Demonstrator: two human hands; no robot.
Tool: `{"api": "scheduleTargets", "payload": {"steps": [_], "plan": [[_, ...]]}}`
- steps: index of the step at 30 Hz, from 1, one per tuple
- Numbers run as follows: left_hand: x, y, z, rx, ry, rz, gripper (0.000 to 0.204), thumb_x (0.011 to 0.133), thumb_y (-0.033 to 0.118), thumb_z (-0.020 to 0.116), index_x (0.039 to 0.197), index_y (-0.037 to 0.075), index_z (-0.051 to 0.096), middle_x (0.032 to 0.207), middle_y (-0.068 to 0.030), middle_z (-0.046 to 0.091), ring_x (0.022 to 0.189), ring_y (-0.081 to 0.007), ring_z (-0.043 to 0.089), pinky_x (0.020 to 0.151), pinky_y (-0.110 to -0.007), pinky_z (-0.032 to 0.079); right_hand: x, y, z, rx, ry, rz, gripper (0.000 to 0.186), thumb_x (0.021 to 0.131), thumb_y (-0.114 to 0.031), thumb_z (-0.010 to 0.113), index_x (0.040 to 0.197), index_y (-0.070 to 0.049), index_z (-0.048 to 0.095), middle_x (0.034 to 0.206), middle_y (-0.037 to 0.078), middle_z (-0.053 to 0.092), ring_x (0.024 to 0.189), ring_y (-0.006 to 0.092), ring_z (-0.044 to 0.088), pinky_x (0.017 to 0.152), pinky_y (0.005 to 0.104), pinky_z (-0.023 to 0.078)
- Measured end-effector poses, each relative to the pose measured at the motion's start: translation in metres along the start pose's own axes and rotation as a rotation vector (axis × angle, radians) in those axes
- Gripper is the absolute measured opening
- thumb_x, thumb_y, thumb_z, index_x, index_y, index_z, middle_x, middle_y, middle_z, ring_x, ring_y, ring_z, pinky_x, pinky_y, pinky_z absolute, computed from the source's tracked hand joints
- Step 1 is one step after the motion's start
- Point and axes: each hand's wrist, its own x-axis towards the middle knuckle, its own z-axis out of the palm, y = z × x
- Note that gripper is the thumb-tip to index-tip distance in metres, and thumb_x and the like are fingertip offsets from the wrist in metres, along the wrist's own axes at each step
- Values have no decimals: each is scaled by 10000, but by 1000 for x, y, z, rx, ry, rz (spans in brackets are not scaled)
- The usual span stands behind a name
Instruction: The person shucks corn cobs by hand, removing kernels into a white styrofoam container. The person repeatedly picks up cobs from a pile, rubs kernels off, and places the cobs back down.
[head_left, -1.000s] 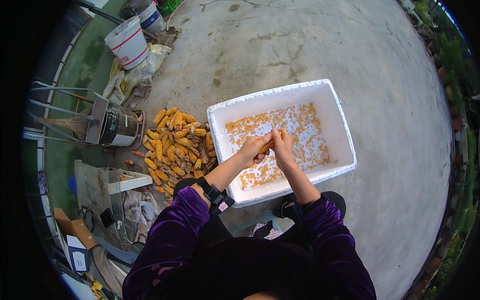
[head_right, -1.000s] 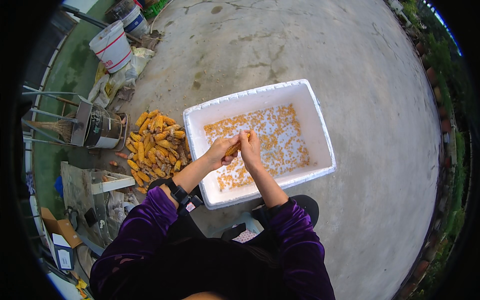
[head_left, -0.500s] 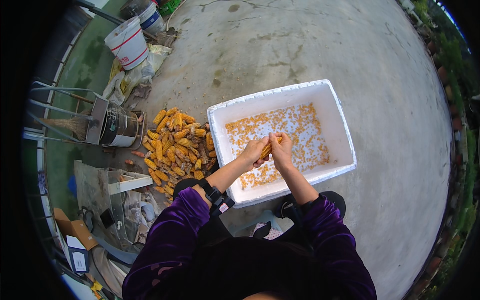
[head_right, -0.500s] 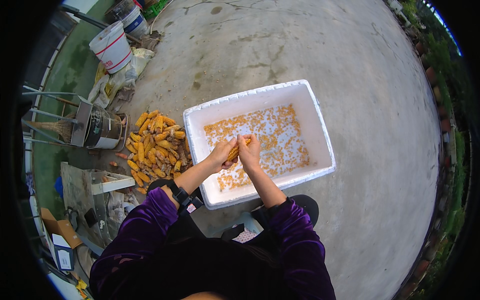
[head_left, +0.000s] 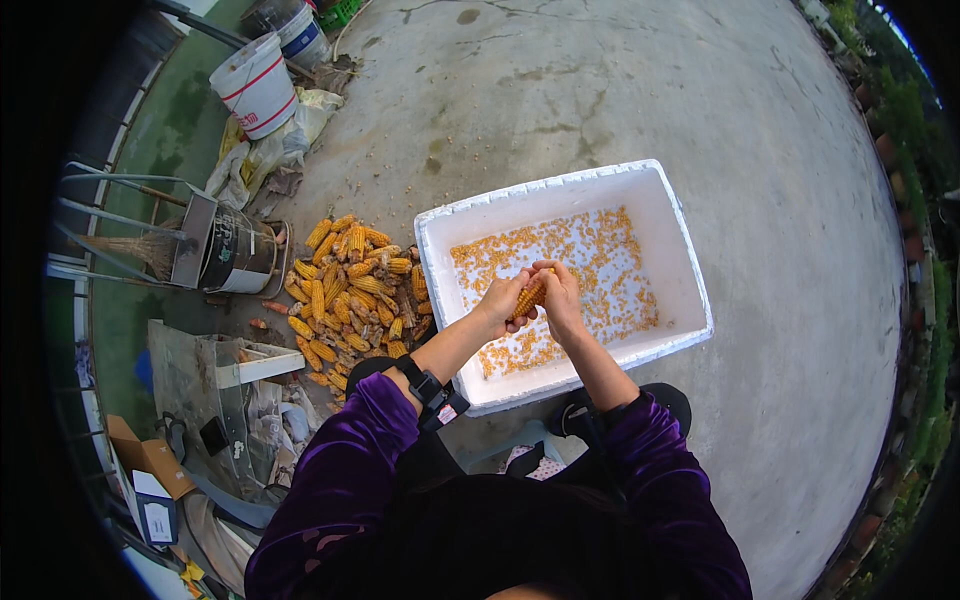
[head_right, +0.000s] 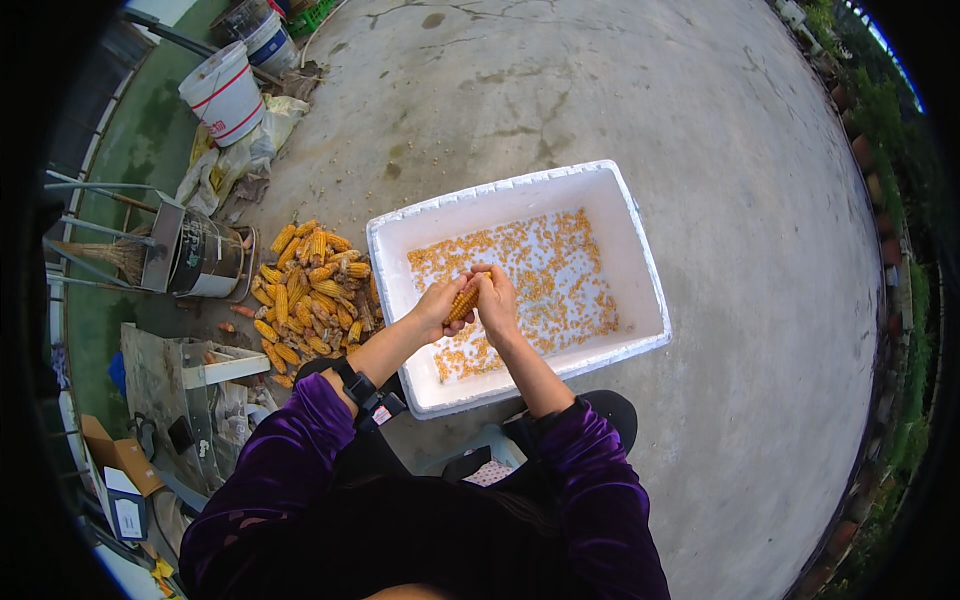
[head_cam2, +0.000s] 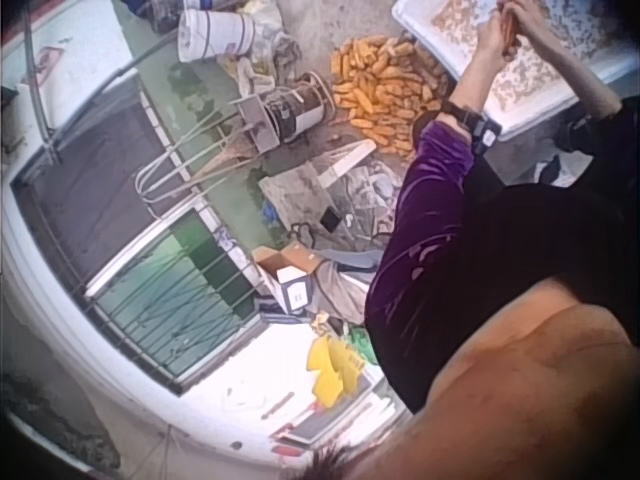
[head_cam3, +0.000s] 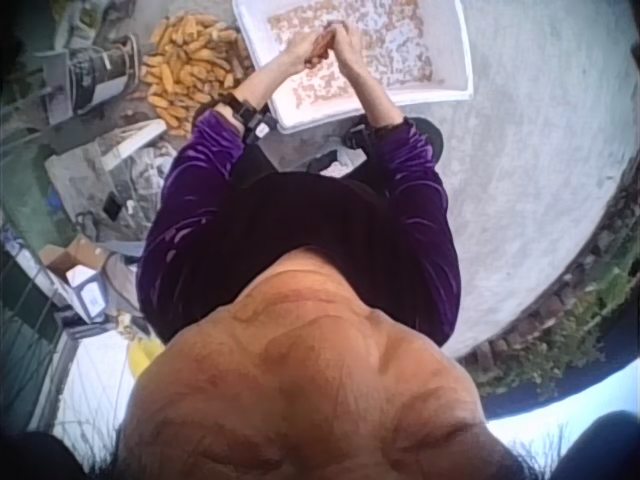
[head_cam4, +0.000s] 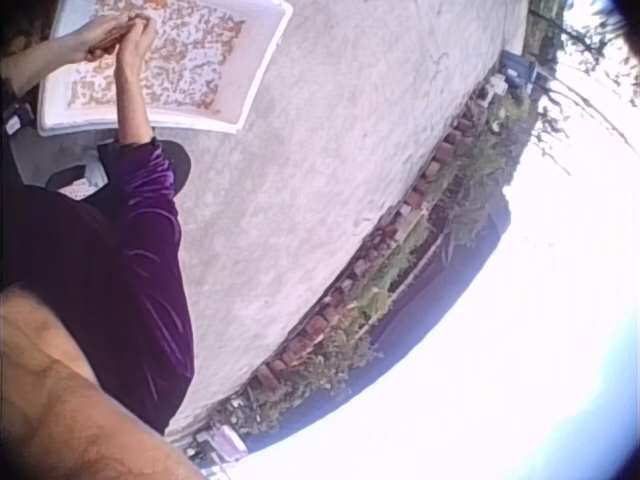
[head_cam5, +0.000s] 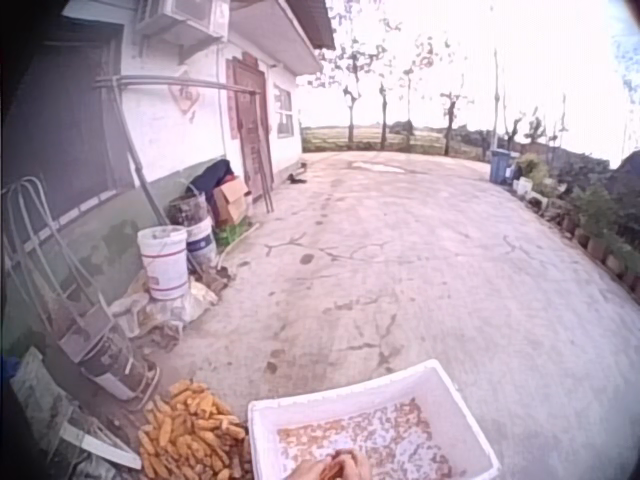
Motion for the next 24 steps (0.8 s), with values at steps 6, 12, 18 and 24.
{"api": "scheduleTargets", "payload": {"steps": [6, 12, 18, 24], "plan": [[-6, 3, 6, 24, 17, 18, 423, 976, 474, 330, 1215, 168, 497, 615, -106, 556, 361, -111, 431, 300, -223, 282, 3, 1, -5, 38, -48, 47, 127, 931, -129, 487, 987, -18, 517, 843, 81, 603, 702, 127, 569, 622, 271, 494], [-5, 5, 8, 115, 36, 35, 422, 943, 486, 429, 931, 83, 554, 597, -84, 534, 361, -101, 431, 289, -226, 266, 5, 0, -6, 43, -17, 55, 132, 936, -135, 492, 977, -18, 539, 847, 85, 616, 716, 139, 591, 631, 261, 496], [-11, 11, 10, -29, -25, 39, 367, 940, 418, 465, 883, 64, 544, 590, -79, 526, 340, -94, 410, 288, -226, 263, 1, -18, -2, 359, -28, 138, 152, 932, -157, 527, 963, -13, 563, 838, 76, 629, 728, 141, 607, 641, 253, 497], [-13, 8, 13, 90, -13, 88, 382, 963, 402, 412, 865, 54, 537, 590, -87, 528, 334, -96, 401, 285, -227, 254, 6, 5, -10, 164, -6, 47, 206, 953, -219, 524, 869, -34, 558, 719, 39, 588, 610, 106, 543, 576, 247, 464]]}}
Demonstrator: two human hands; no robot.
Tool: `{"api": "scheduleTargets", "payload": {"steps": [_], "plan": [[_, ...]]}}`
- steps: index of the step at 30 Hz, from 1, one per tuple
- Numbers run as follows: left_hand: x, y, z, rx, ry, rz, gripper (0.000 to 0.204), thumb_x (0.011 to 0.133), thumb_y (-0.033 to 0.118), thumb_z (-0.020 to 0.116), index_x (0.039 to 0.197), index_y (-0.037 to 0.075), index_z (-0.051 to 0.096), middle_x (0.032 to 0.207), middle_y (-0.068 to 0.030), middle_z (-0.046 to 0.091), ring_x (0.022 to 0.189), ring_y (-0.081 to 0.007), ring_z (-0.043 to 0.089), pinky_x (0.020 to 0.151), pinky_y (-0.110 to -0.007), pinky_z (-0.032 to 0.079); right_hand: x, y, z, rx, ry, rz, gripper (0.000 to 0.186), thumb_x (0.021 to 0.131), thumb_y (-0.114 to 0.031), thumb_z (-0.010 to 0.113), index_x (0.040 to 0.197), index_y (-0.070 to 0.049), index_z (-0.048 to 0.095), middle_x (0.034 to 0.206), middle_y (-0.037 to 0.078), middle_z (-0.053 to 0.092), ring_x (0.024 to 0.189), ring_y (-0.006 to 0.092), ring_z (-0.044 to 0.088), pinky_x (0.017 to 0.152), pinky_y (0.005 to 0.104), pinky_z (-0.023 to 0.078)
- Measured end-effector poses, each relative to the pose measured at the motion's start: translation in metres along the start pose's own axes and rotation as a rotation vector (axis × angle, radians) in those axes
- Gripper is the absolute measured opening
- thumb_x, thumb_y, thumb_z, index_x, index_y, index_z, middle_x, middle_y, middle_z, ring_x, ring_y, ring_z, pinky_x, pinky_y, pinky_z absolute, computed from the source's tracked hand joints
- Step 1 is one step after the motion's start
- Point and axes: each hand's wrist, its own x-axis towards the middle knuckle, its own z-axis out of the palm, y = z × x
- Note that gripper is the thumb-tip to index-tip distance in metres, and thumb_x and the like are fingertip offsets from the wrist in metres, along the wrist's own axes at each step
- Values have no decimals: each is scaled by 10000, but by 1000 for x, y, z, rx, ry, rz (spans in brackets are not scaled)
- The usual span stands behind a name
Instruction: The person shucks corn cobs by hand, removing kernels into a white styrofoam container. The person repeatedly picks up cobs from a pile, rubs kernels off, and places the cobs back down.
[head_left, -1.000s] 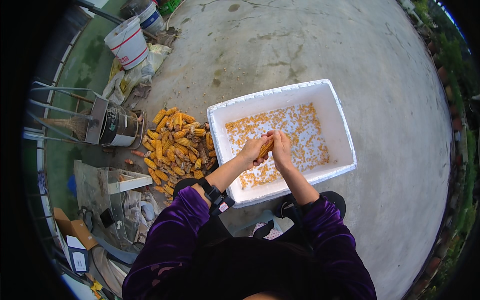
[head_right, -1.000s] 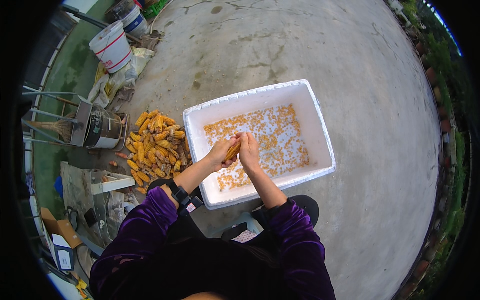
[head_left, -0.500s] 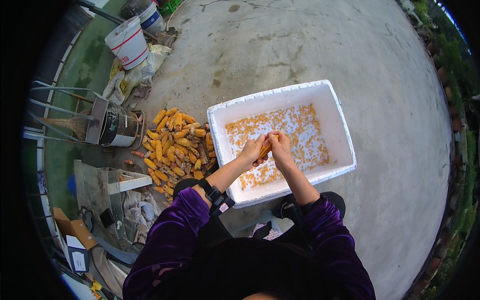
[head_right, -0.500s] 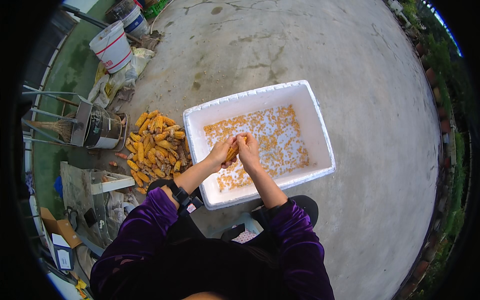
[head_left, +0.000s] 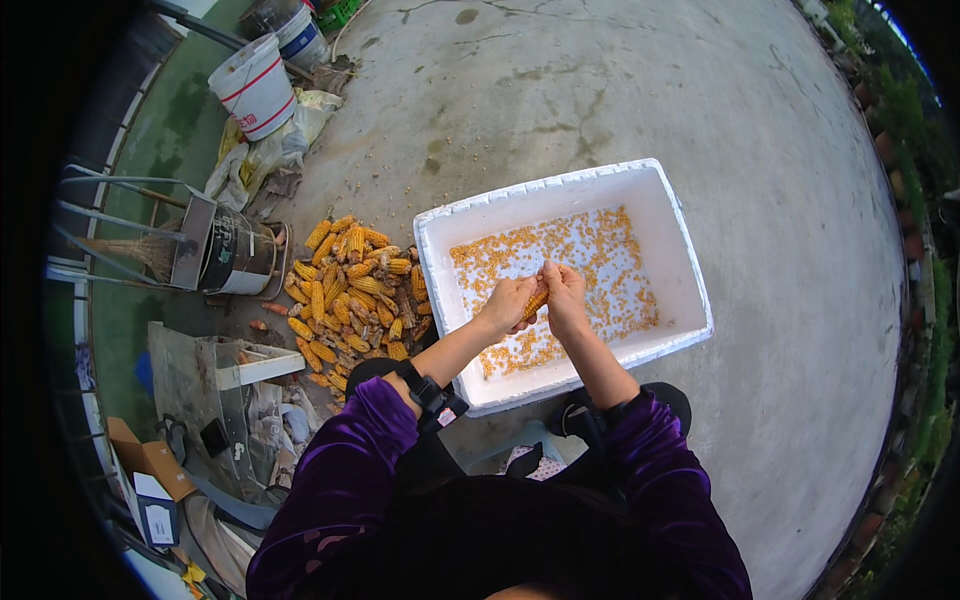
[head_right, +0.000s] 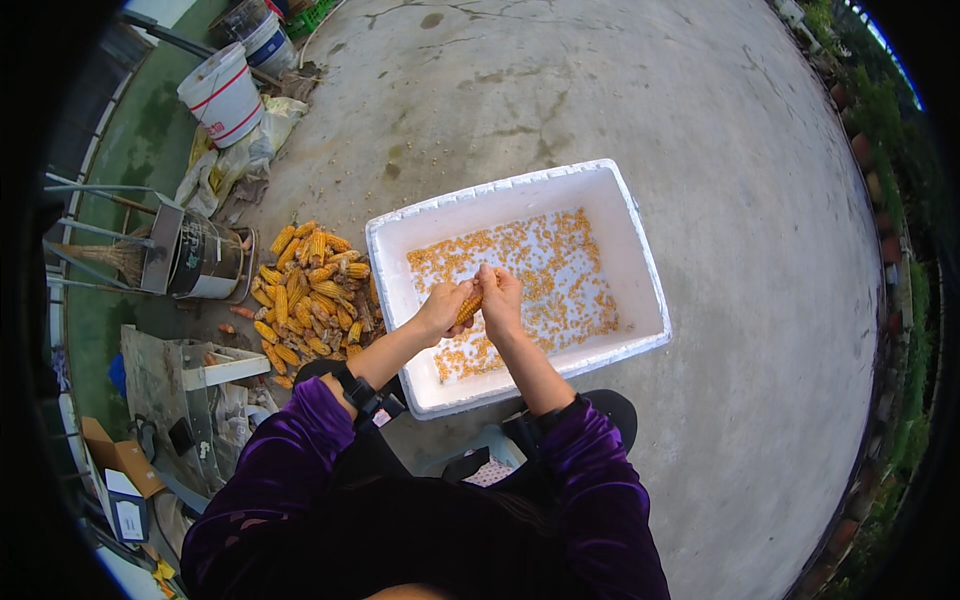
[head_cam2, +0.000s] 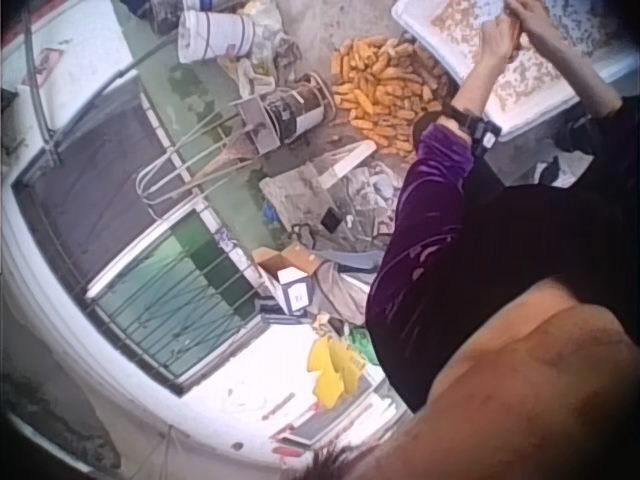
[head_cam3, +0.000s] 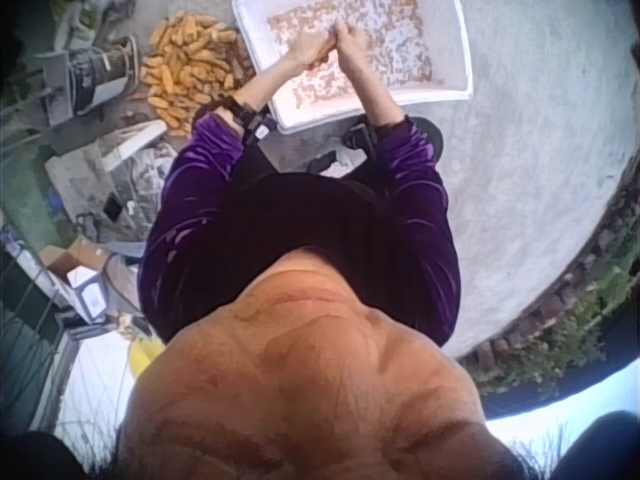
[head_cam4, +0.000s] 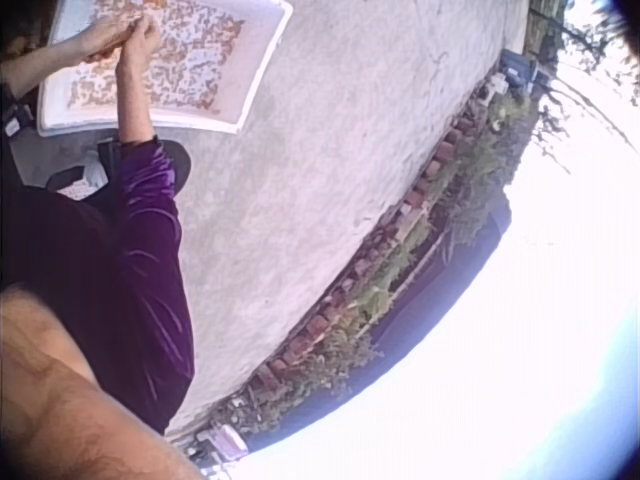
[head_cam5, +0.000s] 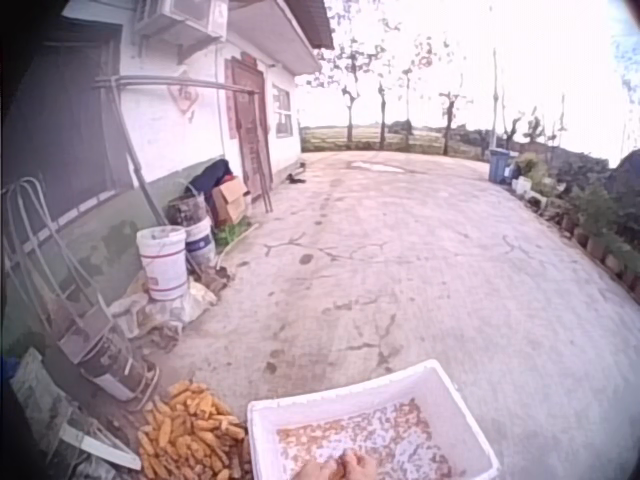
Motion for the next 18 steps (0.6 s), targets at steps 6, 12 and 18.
{"api": "scheduleTargets", "payload": {"steps": [6, 12, 18], "plan": [[2, -3, 0, 13, -28, 4, 384, 953, 416, 423, 866, 59, 536, 621, -78, 529, 361, -104, 420, 301, -228, 266, 3, 2, -1, -21, 36, 14, 139, 945, -164, 494, 939, -29, 528, 796, 78, 607, 723, 151, 595, 618, 268, 497], [6, -3, -10, -346, -223, -50, 336, 912, 439, 501, 974, 111, 536, 748, -68, 550, 436, -101, 461, 318, -226, 305, -8, -25, 12, 204, -62, 87, 170, 901, -73, 455, 1065, -32, 474, 944, 146, 614, 949, 253, 622, 802, 369, 549], [4, 4, -10, -427, -324, -174, 265, 911, 403, 514, 985, 149, 535, 715, -61, 549, 404, -80, 431, 288, -187, 269, -5, -20, 8, 196, -74, -23, 157, 912, -97, 465, 1057, -38, 484, 934, 141, 619, 894, 220, 622, 775, 333, 533]]}}
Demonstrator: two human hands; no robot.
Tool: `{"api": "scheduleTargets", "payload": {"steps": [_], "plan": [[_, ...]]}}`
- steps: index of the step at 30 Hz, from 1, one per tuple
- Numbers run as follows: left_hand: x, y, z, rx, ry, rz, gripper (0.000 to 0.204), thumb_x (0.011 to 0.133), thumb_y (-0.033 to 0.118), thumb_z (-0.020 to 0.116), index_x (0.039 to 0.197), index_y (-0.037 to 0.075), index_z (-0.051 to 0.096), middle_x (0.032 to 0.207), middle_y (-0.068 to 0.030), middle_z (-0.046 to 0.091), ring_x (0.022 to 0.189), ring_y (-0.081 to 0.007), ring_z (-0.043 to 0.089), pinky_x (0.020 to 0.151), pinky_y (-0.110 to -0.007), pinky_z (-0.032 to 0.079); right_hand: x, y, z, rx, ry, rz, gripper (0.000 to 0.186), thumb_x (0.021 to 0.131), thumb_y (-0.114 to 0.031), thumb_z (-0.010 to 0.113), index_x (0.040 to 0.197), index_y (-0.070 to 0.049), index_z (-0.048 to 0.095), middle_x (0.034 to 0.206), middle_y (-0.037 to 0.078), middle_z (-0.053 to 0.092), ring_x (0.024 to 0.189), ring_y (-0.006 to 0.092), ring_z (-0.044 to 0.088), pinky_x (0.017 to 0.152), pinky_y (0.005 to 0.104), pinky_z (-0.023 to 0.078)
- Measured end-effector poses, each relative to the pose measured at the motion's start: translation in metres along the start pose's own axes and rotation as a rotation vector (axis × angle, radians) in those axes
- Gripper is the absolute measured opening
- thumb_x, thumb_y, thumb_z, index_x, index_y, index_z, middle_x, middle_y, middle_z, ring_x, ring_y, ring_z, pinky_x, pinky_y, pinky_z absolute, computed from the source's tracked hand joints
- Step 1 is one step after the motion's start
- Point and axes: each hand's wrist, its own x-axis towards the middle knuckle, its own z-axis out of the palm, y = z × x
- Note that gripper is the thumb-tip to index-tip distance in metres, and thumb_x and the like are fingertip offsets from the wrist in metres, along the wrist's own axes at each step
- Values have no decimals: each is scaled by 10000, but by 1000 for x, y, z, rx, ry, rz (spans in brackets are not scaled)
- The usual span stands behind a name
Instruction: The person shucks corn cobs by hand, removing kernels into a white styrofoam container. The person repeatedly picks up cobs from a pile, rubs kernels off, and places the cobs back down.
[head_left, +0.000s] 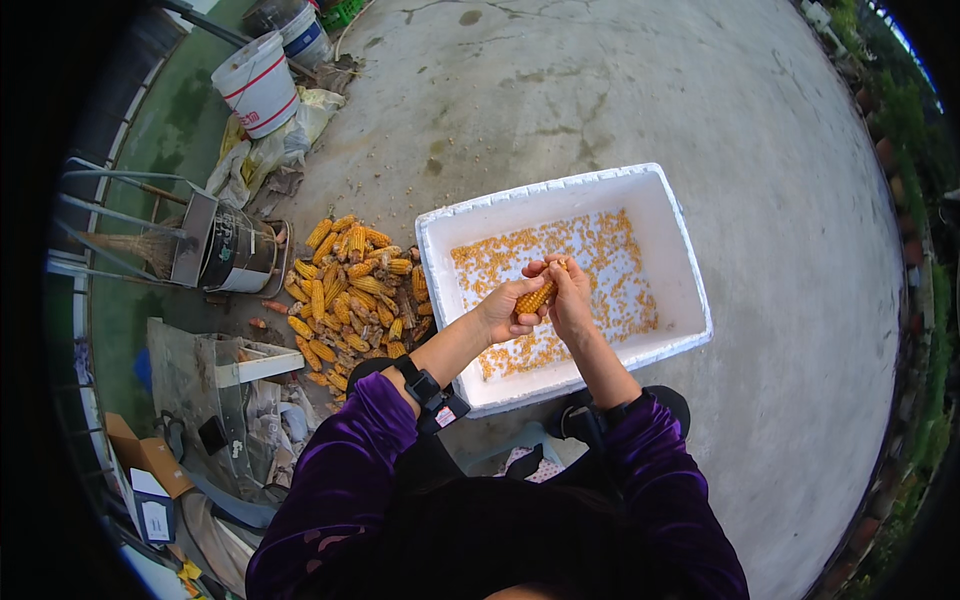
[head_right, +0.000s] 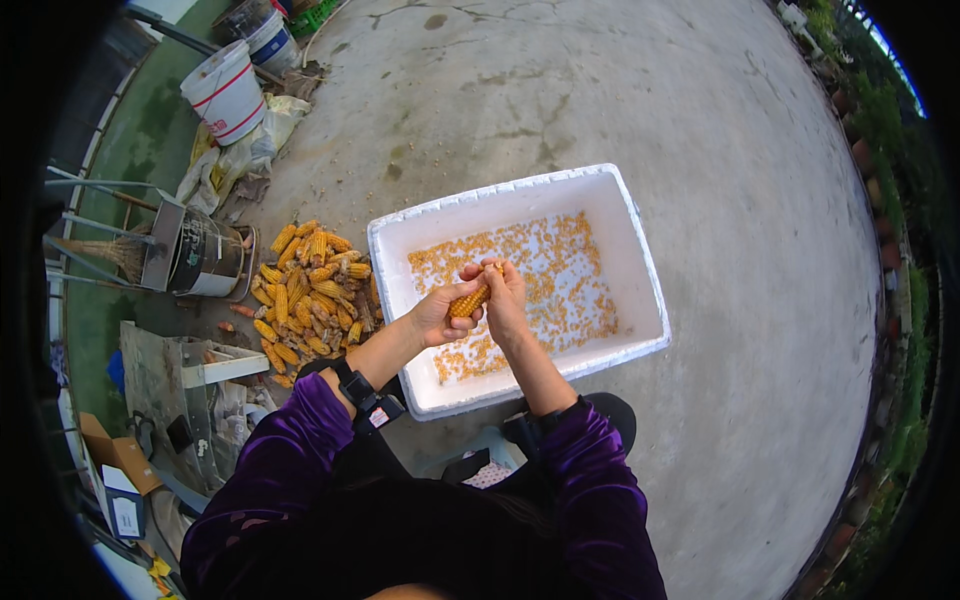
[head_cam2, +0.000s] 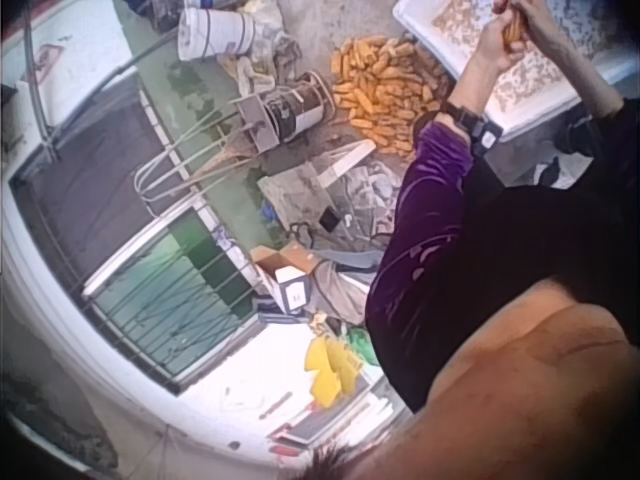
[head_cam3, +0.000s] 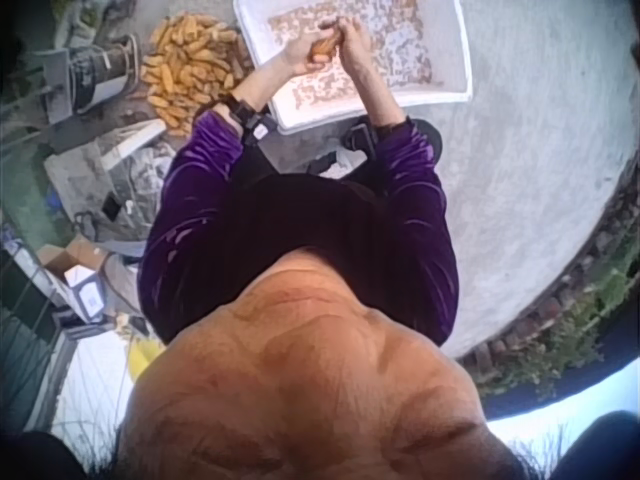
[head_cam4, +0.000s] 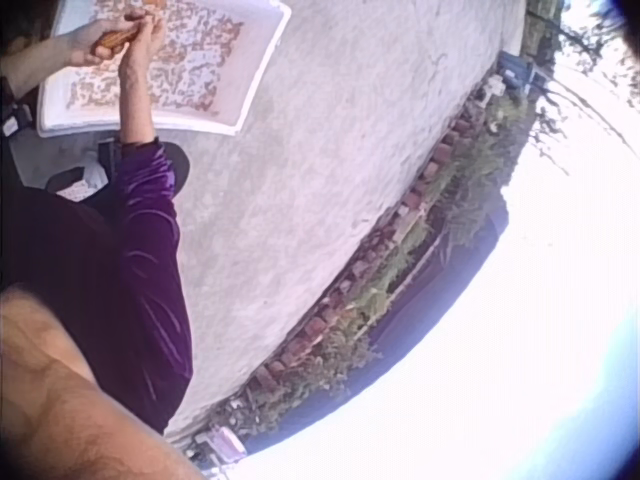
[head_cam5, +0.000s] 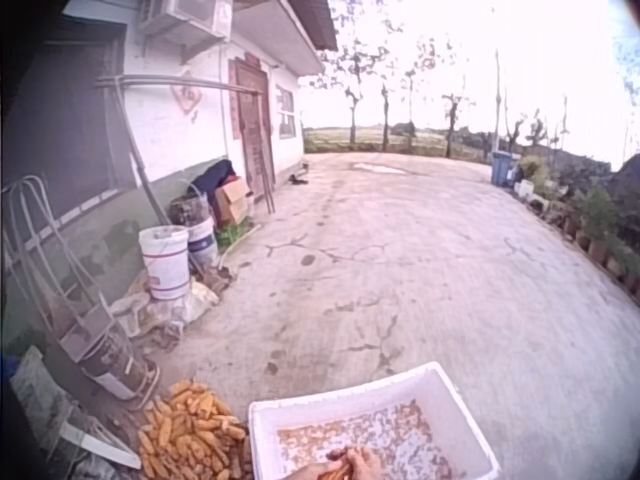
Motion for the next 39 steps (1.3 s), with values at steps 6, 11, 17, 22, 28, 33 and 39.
{"api": "scheduleTargets", "payload": {"steps": [6, 11, 17, 22, 28, 33, 39], "plan": [[7, -5, -12, 74, 199, 42, 275, 927, 407, 470, 922, 137, 523, 622, -65, 525, 342, -74, 378, 263, -197, 231, -4, 6, 5, -199, 16, 54, 224, 931, -121, 474, 1140, -52, 434, 1046, 137, 606, 854, 180, 607, 727, 298, 510], [2, -3, -8, 94, 235, 59, 323, 944, 419, 402, 885, 122, 513, 613, -74, 521, 332, -84, 368, 261, -212, 224, -6, 4, 6, -172, -76, 44, 251, 936, -129, 516, 1152, -56, 411, 1055, 128, 600, 835, 156, 600, 677, 254, 498], [0, -10, 9, 274, 309, 89, 419, 948, 497, 380, 880, 103, 505, 601, -65, 490, 332, -85, 355, 270, -217, 226, 5, 33, -15, -313, 43, -113, 150, 924, -149, 571, 998, -46, 490, 937, 77, 602, 807, 129, 577, 663, 238, 485], [3, -11, 6, 197, 232, 52, 387, 951, 456, 431, 854, 92, 522, 626, -46, 487, 387, -97, 408, 307, -219, 275, 5, 32, -13, -467, 186, -107, 204, 944, -227, 548, 954, -26, 510, 913, 79, 592, 739, 113, 545, 636, 237, 469], [6, -7, -2, 176, 252, 96, 291, 960, 359, 429, 929, 98, 555, 629, -9, 476, 402, -88, 384, 322, -223, 259, 1, 28, -7, -643, 164, -108, 401, 929, -303, 550, 1143, 20, 445, 1000, 131, 570, 916, 185, 554, 804, 316, 462], [3, -6, 1, 180, 363, 131, 345, 976, 382, 338, 994, 112, 552, 621, -13, 472, 405, -106, 364, 332, -240, 243, -12, 19, 11, -666, 66, -182, 688, 871, -269, 631, 1335, 74, 255, 1059, 181, 563, 991, 246, 560, 889, 348, 445], [9, -10, -1, 91, 267, 178, 323, 968, 318, 355, 1082, 76, 535, 825, -63, 589, 689, -183, 567, 590, -342, 472, -5, 26, 4, -611, 123, -168, 634, 897, -220, 598, 1358, 47, 255, 1131, 169, 536, 1050, 226, 534, 914, 340, 436]]}}
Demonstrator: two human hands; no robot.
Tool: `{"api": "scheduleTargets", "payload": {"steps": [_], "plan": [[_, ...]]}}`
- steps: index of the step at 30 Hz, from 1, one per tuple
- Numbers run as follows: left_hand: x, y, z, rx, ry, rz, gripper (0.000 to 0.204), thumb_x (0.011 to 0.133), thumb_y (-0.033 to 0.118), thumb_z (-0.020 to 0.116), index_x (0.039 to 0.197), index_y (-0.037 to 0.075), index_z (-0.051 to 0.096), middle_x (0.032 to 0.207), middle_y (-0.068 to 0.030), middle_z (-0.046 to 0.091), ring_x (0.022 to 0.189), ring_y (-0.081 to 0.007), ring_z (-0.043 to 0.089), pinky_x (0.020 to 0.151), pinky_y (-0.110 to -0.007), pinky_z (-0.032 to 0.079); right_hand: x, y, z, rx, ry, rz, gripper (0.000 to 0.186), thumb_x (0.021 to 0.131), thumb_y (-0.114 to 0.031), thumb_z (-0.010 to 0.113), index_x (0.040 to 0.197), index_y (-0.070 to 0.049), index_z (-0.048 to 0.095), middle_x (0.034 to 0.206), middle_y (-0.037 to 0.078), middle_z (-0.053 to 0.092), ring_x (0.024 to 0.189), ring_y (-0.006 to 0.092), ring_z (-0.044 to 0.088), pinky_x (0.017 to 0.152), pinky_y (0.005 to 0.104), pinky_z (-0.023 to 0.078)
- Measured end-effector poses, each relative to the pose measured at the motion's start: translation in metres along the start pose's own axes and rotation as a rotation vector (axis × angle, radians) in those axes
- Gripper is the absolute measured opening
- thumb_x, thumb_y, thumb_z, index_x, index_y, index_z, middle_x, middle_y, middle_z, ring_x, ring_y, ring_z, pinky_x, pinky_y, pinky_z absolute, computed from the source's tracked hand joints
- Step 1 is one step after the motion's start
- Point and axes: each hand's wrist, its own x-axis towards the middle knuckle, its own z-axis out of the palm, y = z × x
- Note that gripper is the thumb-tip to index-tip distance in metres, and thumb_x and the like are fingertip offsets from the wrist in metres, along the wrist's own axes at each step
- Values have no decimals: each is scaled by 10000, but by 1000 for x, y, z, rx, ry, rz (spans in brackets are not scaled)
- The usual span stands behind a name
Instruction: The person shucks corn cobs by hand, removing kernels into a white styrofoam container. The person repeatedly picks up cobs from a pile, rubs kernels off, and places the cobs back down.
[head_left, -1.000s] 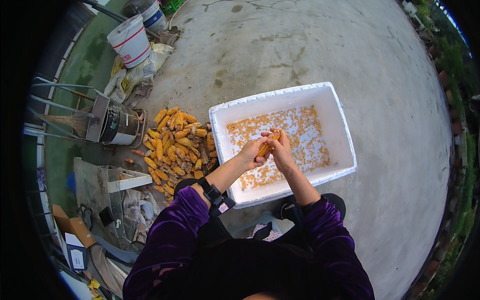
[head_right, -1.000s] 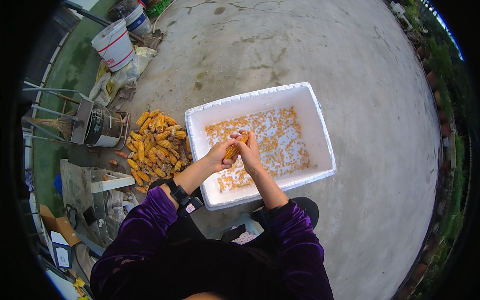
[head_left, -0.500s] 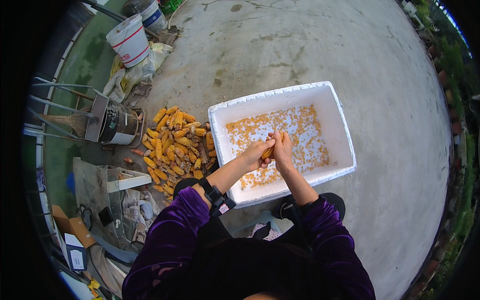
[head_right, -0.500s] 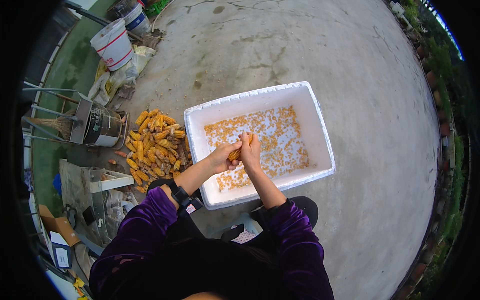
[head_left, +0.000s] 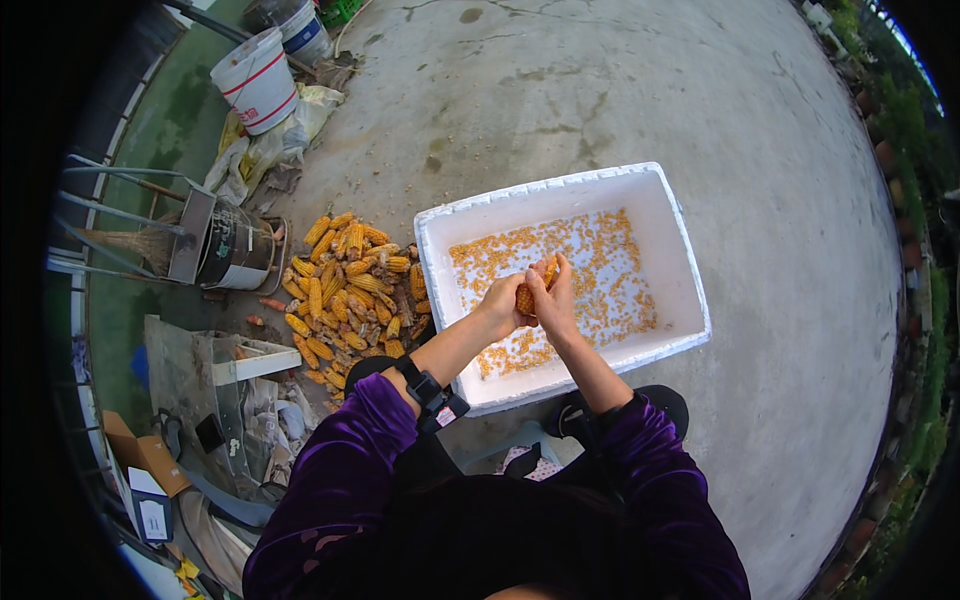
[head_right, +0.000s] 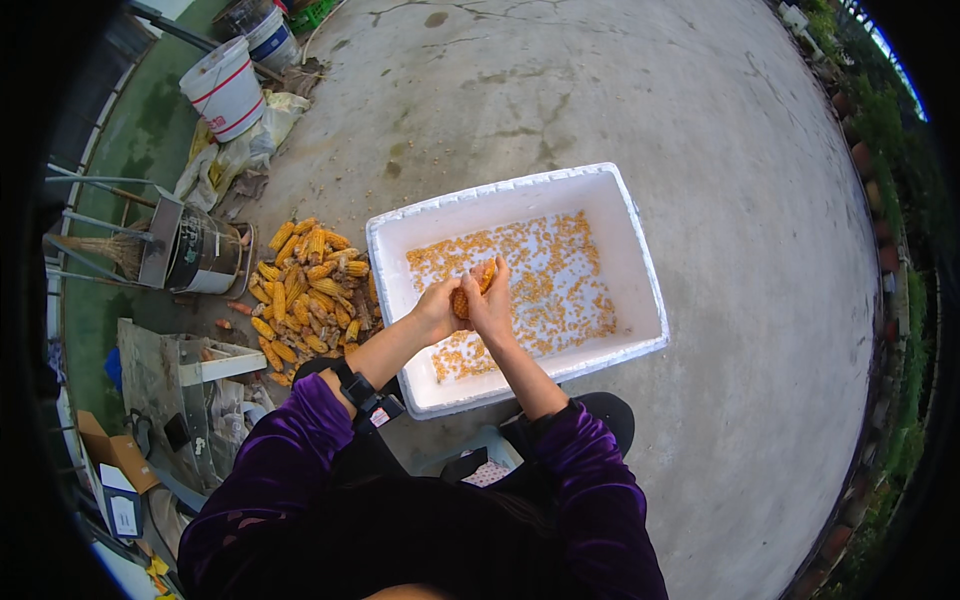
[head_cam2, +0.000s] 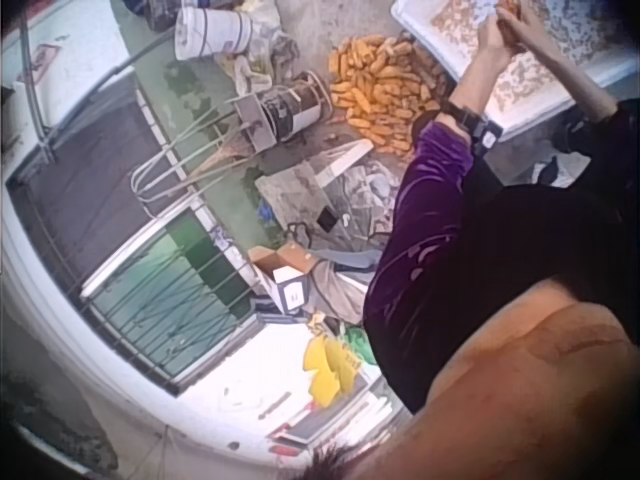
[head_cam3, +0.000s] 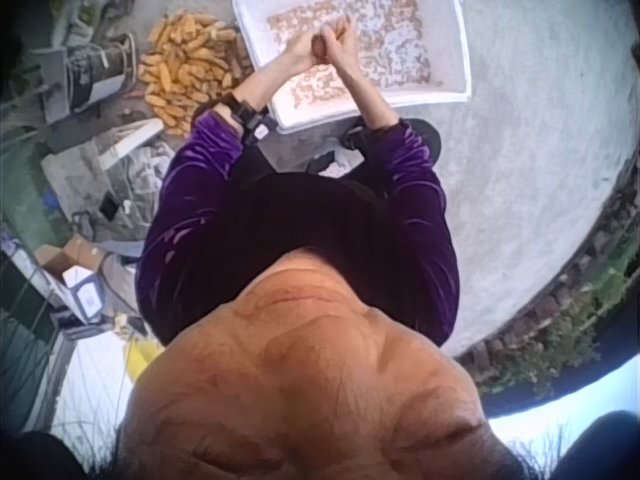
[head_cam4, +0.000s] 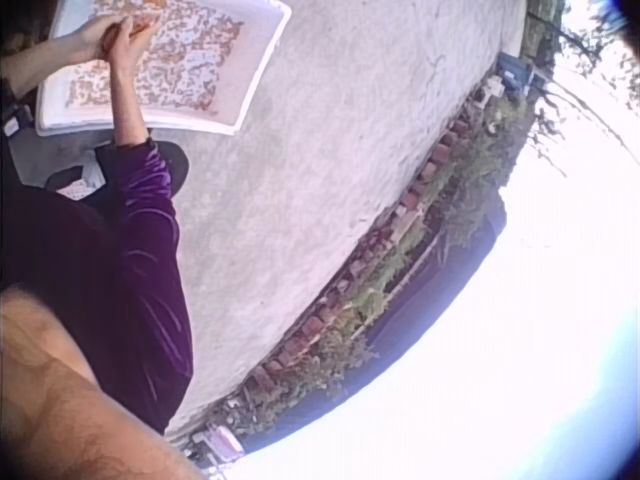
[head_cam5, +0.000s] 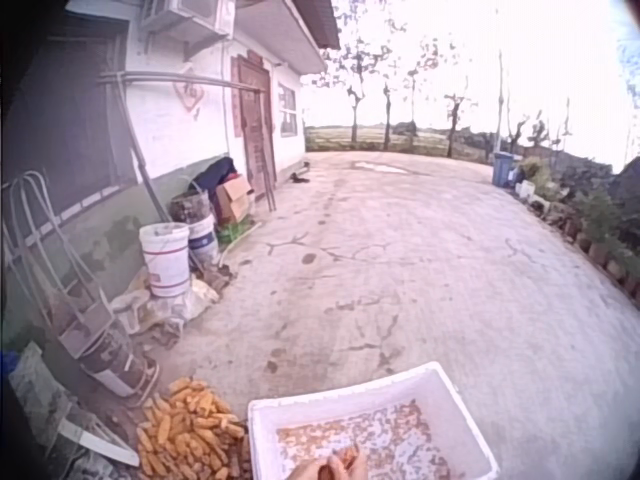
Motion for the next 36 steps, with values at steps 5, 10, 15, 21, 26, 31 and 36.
{"api": "scheduleTargets", "payload": {"steps": [5, 10, 15, 21, 26, 31, 36], "plan": [[7, -7, -11, 70, -119, 77, 283, 924, 217, 478, 1153, 58, 526, 999, -72, 601, 885, -186, 594, 755, -355, 499, 5, 11, -7, -106, -67, 105, 340, 927, -172, 540, 1189, 14, 430, 1054, 126, 568, 1006, 177, 545, 851, 315, 461], [17, -8, -25, 371, 57, 22, 368, 884, 230, 571, 1211, 68, 524, 1050, -51, 589, 888, -166, 575, 724, -325, 473, 6, 12, -10, 4, -66, 162, 232, 930, -182, 536, 1083, -16, 487, 930, 82, 595, 696, 122, 570, 542, 254, 469], [23, -8, -26, 452, 222, 310, 299, 889, 268, 588, 1123, 84, 565, 932, -25, 608, 807, -123, 562, 700, -296, 445, -4, -13, -16, 155, -152, 357, 228, 944, -245, 521, 1047, -42, 513, 866, 74, 606, 505, 110, 521, 399, 229, 399], [7, 11, -12, 188, -36, 382, 190, 916, 272, 592, 968, 91, 615, 860, -14, 621, 741, -108, 573, 699, -280, 471, 0, -32, -29, 503, -366, 530, 290, 974, -279, 435, 1078, -21, 514, 892, 103, 614, 615, 155, 569, 460, 254, 438], [8, 17, -19, 186, 4, 464, 222, 904, 280, 608, 974, 71, 637, 860, -18, 649, 783, -101, 595, 726, -278, 478, -1, -49, -33, 532, -524, 429, 339, 957, -211, 471, 1234, -16, 460, 1023, 83, 595, 764, 150, 580, 517, 252, 459], [5, 15, -14, 209, 27, 435, 212, 884, 295, 633, 948, 94, 652, 842, 6, 649, 756, -86, 584, 685, -258, 455, -2, -31, -27, 412, -482, 336, 299, 957, -268, 513, 1131, -26, 512, 869, 62, 597, 610, 95, 521, 459, 208, 377], [9, 14, -18, 338, 111, 389, 207, 870, 301, 651, 927, 102, 653, 795, 17, 641, 726, -82, 574, 652, -257, 448, -2, -33, -21, 279, -368, 354, 302, 972, -324, 474, 1000, -30, 541, 747, 45, 586, 476, 73, 454, 407, 197, 332]]}}
